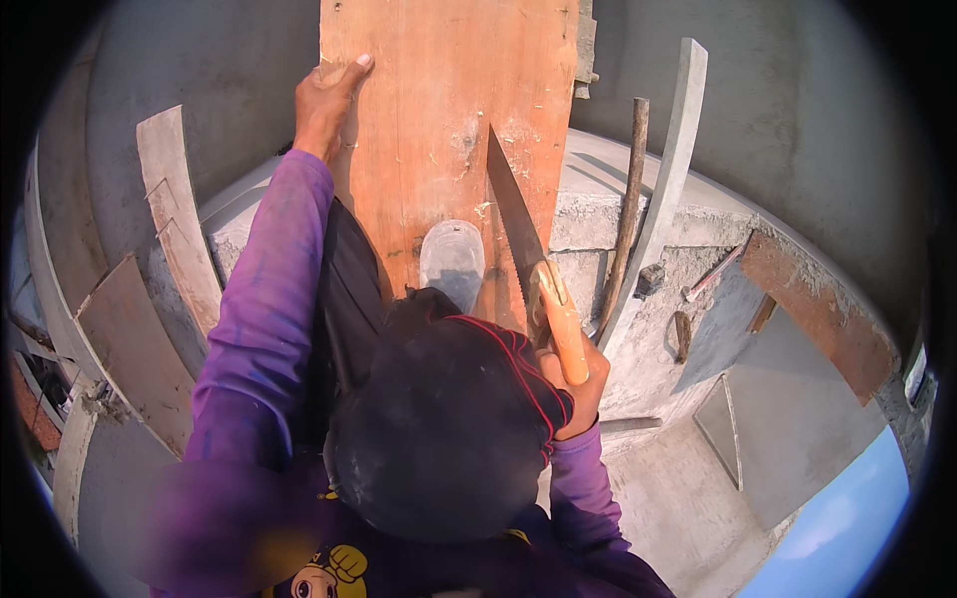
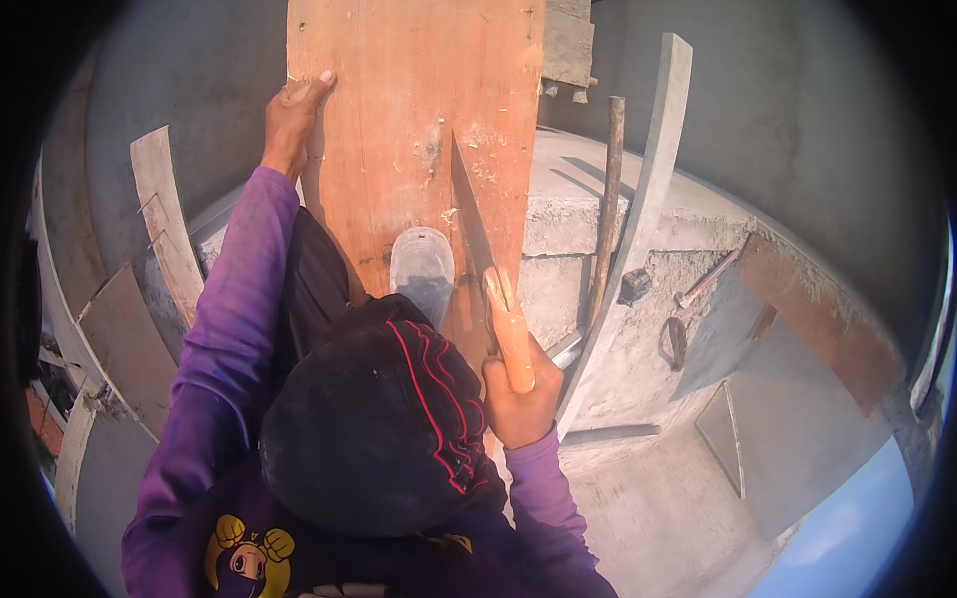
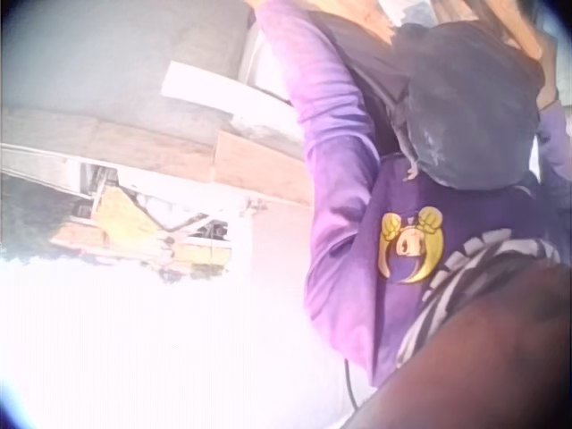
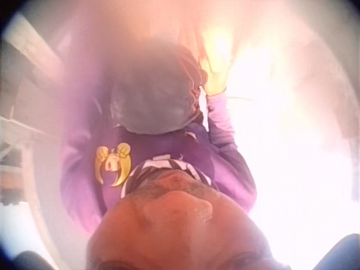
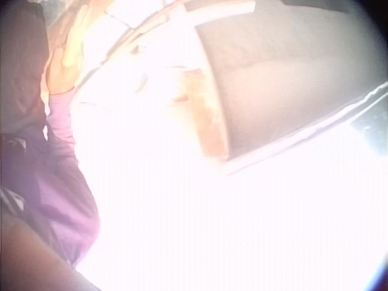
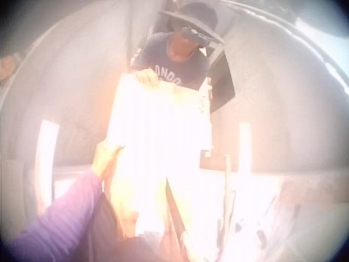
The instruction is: The person saws a wooden plank using a hand saw. Another person assists by holding the plank steady. The sawing continues until the plank is cut.
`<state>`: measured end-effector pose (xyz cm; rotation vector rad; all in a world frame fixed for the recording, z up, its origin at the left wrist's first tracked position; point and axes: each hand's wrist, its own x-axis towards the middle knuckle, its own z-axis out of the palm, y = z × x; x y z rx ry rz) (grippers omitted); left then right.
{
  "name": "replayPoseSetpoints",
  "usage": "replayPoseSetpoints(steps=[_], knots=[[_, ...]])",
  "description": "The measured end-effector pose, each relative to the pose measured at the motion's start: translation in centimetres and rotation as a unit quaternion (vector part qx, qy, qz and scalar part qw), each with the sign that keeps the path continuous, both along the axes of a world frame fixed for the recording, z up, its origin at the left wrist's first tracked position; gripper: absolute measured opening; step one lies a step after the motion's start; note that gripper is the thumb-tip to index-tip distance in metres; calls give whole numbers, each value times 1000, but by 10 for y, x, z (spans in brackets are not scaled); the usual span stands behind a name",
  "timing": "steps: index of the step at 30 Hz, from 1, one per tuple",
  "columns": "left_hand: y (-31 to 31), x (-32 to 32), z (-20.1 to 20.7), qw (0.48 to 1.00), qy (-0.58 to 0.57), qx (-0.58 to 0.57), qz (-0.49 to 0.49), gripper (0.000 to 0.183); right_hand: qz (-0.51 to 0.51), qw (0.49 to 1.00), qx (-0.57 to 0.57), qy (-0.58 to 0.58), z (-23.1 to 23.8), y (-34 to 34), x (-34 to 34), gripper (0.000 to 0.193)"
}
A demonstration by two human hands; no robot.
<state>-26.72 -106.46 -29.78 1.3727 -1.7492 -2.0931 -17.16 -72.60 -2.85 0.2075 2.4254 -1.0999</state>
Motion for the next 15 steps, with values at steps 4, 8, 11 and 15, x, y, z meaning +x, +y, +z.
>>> replayPoseSetpoints(steps=[4, 8, 11, 15], knots=[[5, -12, 5, 1000, 1, -3, 4, 55, -30, 1000, -9, 1, -89, -38, -53, 18], [0, 3, 2, 1000, 22, -6, 16, 59, -58, 996, -5, -62, 20, 4, 7, 41], [2, 1, -2, 1000, 9, -5, 13, 59, -3, 999, 35, -35, 47, 17, 28, 49], [11, -9, 4, 1000, 16, 1, -5, 59, 12, 1000, 0, -4, -72, -7, -30, 33]])
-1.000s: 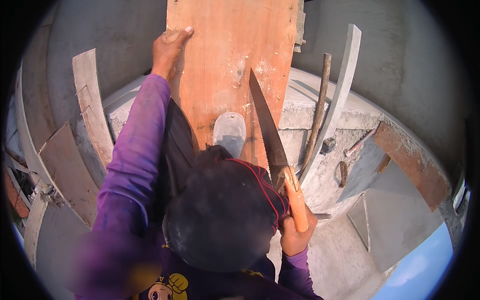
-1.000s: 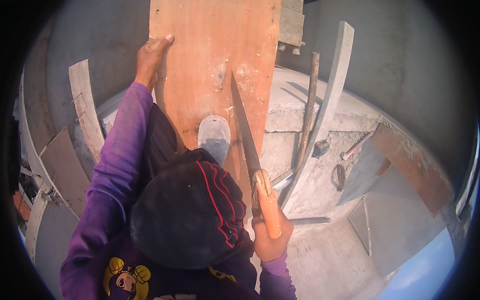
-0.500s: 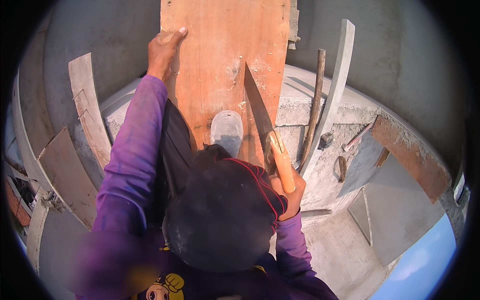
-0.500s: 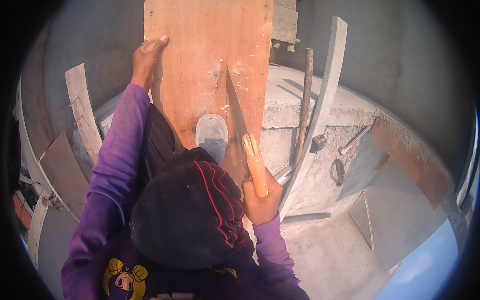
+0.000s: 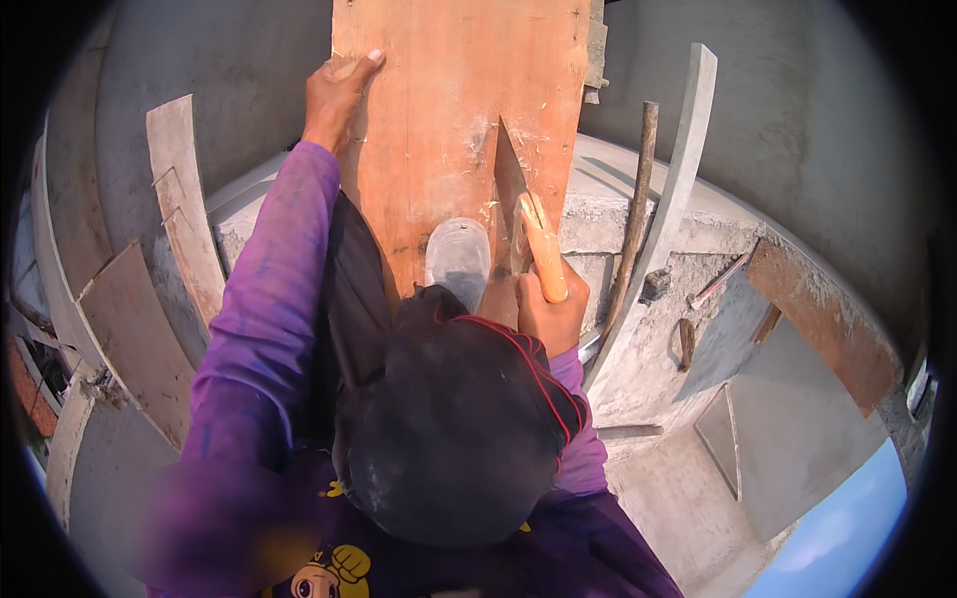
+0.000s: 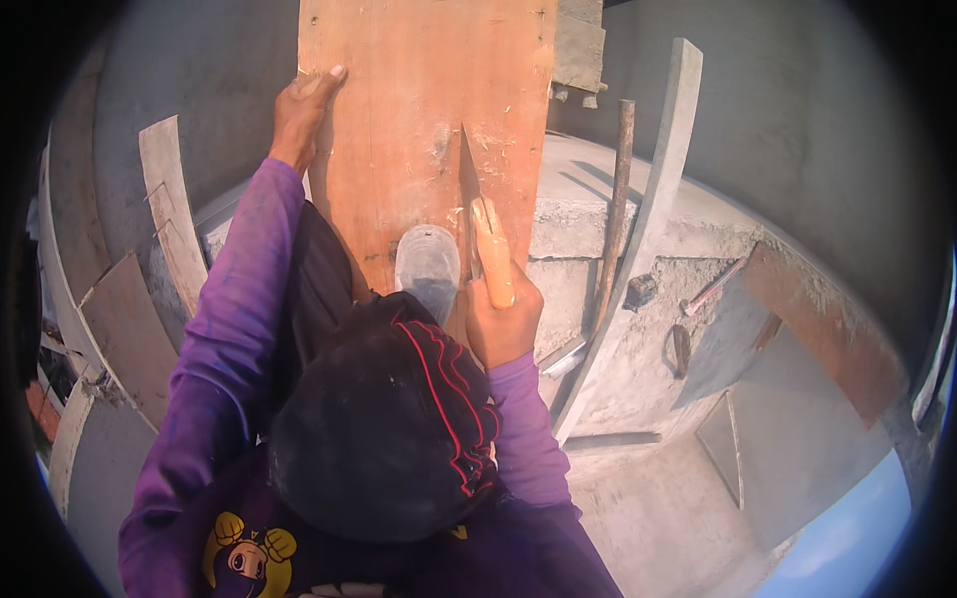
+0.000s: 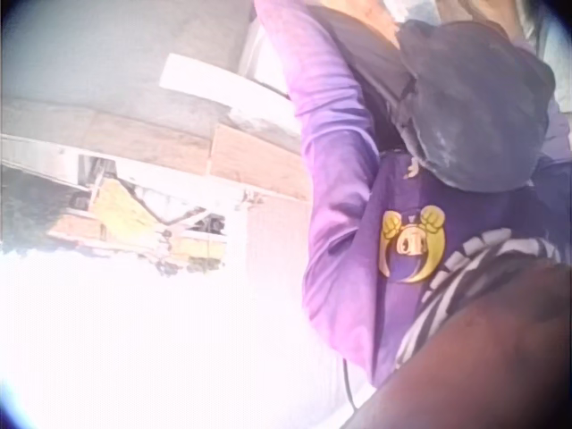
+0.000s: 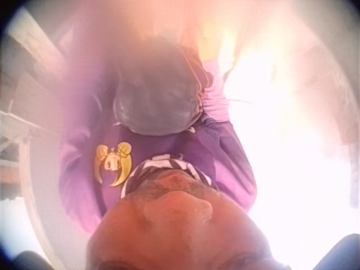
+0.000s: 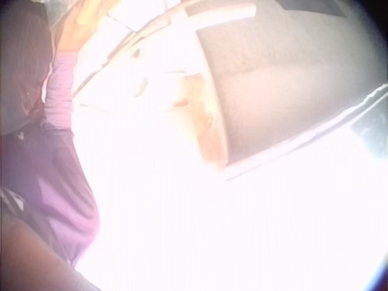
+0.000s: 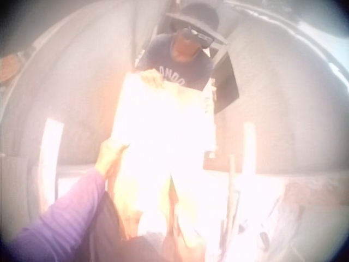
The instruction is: The person saws a wooden plank using a hand saw. Another person assists by holding the plank steady. The sawing continues until the plank is cut.
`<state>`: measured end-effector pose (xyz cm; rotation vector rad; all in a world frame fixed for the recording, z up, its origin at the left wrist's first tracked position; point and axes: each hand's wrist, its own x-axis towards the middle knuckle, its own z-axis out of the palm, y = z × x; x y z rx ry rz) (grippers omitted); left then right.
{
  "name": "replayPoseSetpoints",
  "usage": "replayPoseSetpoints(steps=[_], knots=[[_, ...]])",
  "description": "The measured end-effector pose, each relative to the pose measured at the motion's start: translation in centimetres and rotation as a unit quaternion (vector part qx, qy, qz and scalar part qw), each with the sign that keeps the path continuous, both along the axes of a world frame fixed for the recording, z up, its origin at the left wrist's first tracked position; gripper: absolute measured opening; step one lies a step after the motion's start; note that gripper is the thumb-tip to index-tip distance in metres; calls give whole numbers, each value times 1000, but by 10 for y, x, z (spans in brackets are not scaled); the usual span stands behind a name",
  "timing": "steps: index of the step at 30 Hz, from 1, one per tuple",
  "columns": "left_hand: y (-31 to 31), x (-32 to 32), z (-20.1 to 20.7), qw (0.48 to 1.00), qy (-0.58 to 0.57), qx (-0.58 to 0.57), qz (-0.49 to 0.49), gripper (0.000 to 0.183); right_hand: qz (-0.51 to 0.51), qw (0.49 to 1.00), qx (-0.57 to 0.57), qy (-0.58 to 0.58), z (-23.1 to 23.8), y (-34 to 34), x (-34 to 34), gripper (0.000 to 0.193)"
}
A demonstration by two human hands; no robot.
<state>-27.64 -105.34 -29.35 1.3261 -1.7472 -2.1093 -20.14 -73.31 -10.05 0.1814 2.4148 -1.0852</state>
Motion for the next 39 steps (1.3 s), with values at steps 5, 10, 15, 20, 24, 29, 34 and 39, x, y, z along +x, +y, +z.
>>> replayPoseSetpoints(steps=[5, 10, 15, 20, 24, 29, 34, 39], knots=[[-13, 13, 6, 999, -7, 37, -13, 60, -56, 995, -16, -84, 35, 2, 1, 32], [-8, 14, -3, 1000, -3, -5, 18, 59, -41, 999, 10, -13, 102, 20, 55, 36], [-1, 0, 1, 1000, 8, 10, 10, 59, -26, 999, -10, -26, 0, 10, 3, 34], [-18, 15, -7, 1000, -27, 9, -2, 56, -26, 998, 25, -45, 97, 21, 47, 40], [-4, 5, 6, 1000, -23, -16, -1, 56, -10, 1000, 8, 10, 81, 33, 60, 39], [3, -2, 0, 999, -21, -17, -26, 56, -42, 999, -16, -9, -6, 6, 15, 33], [-15, 14, 0, 1000, -12, -1, -7, 59, -56, 997, 17, -59, 99, 23, 54, 44], [-2, 5, -5, 1000, -12, -5, 0, 57, -36, 999, 16, -26, 61, 29, 60, 33]])
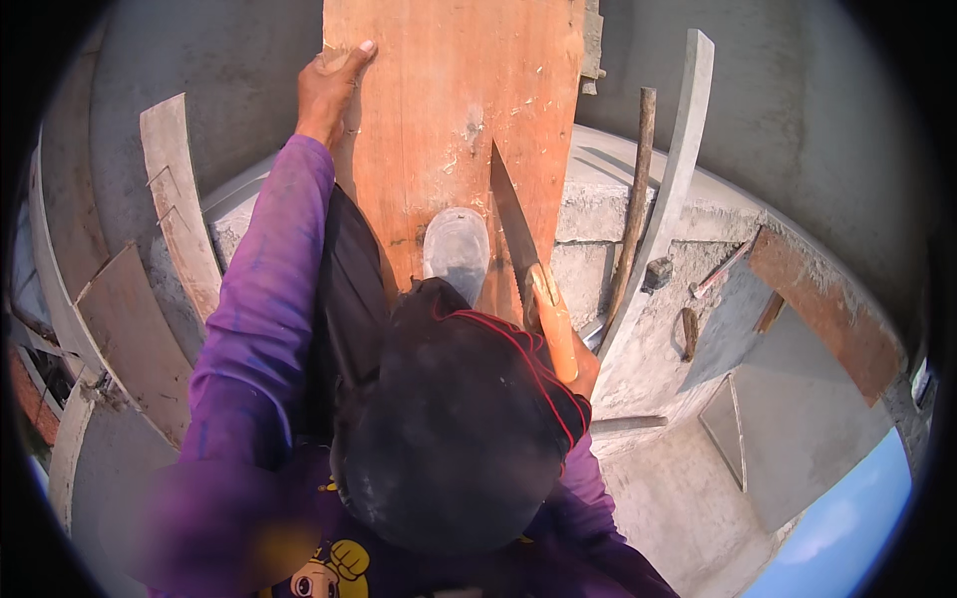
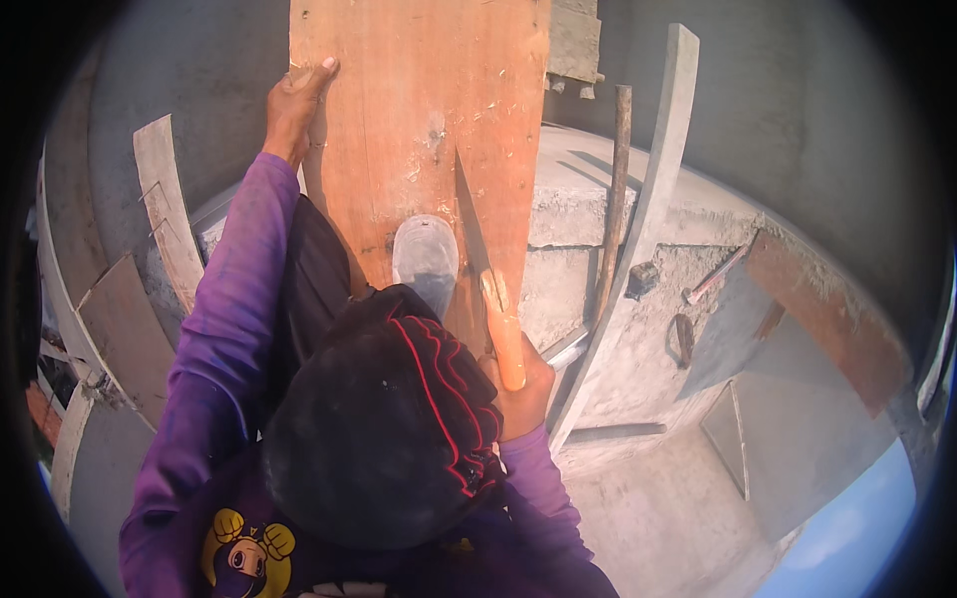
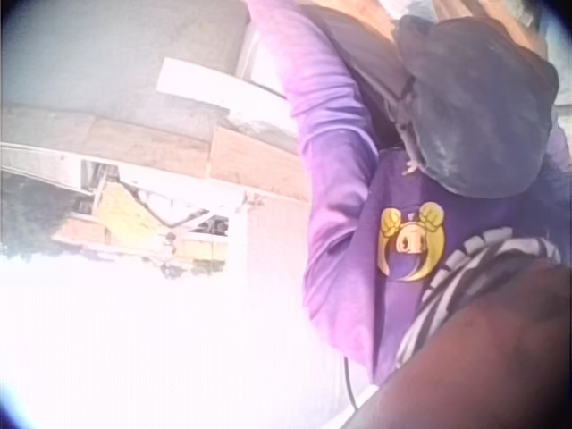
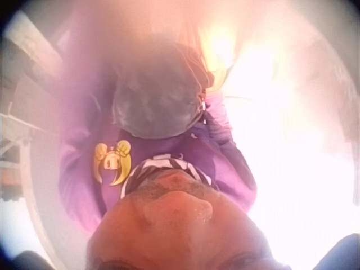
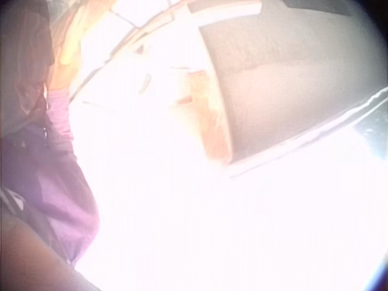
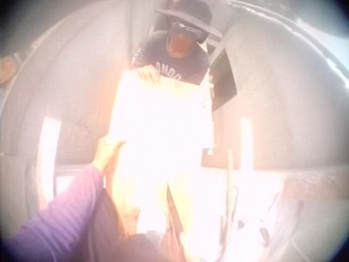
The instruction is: The person saws a wooden plank using a hand saw. Another person assists by holding the plank steady. The sawing continues until the plank is cut.
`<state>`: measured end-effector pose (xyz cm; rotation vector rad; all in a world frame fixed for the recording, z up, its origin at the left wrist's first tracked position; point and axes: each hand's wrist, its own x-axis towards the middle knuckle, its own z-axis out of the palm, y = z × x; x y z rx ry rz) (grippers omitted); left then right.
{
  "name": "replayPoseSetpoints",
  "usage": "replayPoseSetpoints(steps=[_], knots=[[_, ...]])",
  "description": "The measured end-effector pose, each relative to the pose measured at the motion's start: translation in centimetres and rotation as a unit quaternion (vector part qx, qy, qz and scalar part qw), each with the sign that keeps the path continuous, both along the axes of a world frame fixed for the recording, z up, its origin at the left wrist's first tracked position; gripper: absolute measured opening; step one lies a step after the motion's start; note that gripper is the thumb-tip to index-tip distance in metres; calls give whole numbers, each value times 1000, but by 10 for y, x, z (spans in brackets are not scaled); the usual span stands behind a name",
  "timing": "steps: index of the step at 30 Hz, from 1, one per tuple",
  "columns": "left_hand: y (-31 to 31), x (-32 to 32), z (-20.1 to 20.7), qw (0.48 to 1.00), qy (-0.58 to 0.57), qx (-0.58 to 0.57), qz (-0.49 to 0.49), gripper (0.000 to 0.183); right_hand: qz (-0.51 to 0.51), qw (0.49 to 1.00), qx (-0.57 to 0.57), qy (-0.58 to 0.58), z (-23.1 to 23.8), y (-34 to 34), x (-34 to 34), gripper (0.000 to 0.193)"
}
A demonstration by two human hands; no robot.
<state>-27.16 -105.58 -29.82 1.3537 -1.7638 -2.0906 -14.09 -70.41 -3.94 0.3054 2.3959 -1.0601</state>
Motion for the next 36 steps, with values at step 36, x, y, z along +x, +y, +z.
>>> replayPoseSetpoints(steps=[36], knots=[[-8, -1, -40, 997, 37, 28, 66, 43, 0, 993, 8, 122, -38, -61, -78, 39]])
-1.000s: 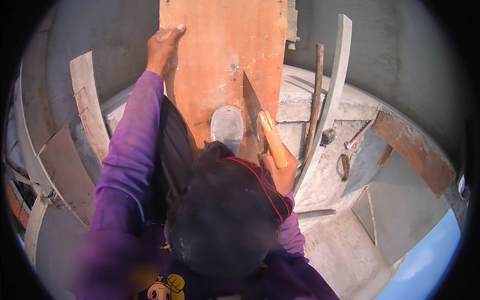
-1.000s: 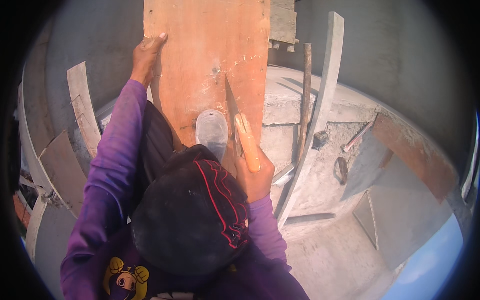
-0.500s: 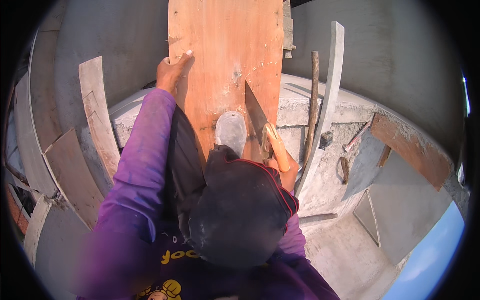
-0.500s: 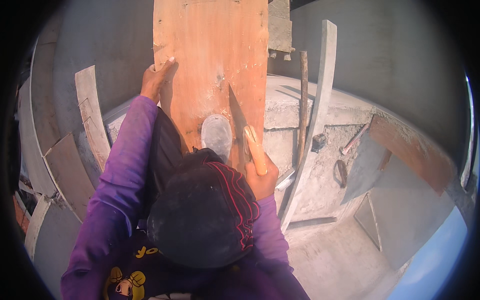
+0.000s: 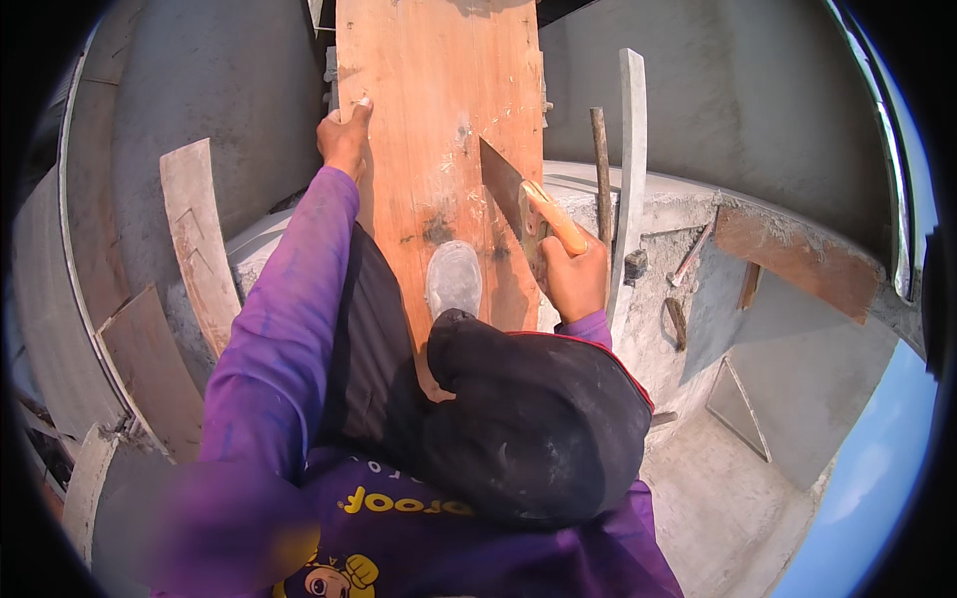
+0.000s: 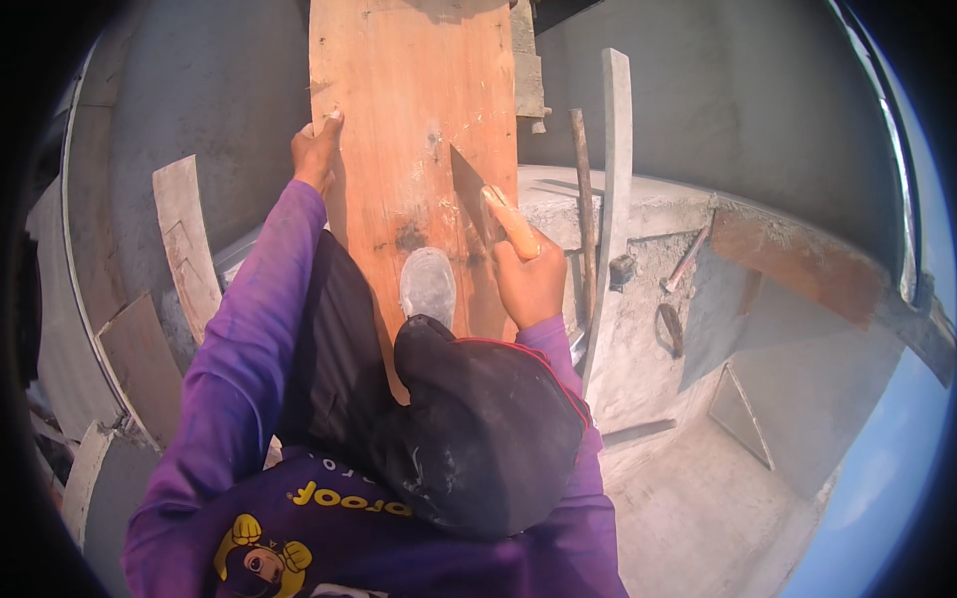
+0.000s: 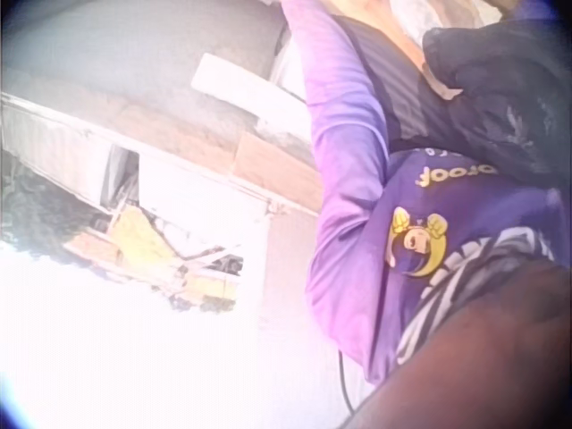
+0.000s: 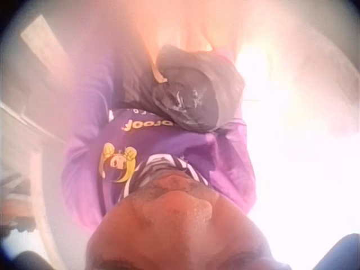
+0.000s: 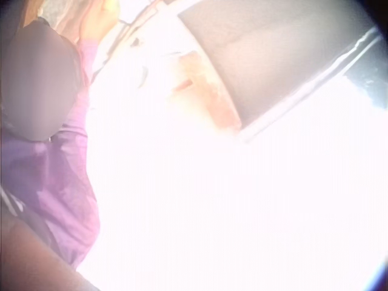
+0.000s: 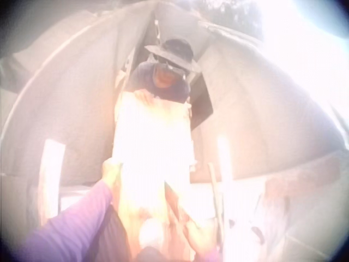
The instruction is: The person saws a wooden plank using a hand saw. Another person assists by holding the plank steady. The sawing continues until the plank is cut.
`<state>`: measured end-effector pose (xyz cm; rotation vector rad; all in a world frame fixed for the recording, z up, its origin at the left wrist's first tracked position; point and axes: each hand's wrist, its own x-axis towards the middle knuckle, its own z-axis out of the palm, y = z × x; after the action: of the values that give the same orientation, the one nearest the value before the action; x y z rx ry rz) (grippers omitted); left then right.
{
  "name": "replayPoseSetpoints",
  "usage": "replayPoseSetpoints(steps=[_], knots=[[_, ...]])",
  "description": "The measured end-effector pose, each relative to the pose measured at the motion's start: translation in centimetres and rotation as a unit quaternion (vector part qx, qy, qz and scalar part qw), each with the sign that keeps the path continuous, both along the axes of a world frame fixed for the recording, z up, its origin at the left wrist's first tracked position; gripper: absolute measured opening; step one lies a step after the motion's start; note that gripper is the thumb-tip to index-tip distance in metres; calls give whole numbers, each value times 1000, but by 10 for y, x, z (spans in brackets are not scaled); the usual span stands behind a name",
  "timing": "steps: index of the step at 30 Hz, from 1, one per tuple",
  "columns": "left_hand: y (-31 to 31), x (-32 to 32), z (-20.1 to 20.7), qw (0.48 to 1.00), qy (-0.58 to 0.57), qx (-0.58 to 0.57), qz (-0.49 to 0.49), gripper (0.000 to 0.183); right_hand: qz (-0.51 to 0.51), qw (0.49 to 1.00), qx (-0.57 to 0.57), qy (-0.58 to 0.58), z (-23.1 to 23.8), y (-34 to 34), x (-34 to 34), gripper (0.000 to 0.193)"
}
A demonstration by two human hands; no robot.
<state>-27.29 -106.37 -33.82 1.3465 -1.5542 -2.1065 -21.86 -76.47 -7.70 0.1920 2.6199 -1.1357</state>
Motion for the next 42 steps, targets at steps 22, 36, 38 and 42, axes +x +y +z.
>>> replayPoseSetpoints(steps=[22, 36, 38, 42], knots=[[33, 34, 45, 995, -63, 69, -37, 57, 10, 988, -17, -151, 24, 21, 35, 31], [38, 33, 52, 994, -75, 52, -61, 53, -48, 988, -52, -137, -21, 26, 14, 22], [34, 35, 56, 993, -83, 61, -60, 53, -49, 985, -39, -163, -9, 16, 18, 20], [24, 44, 53, 990, -109, 66, -59, 54, -36, 984, -23, -172, 73, 30, 48, 35]])
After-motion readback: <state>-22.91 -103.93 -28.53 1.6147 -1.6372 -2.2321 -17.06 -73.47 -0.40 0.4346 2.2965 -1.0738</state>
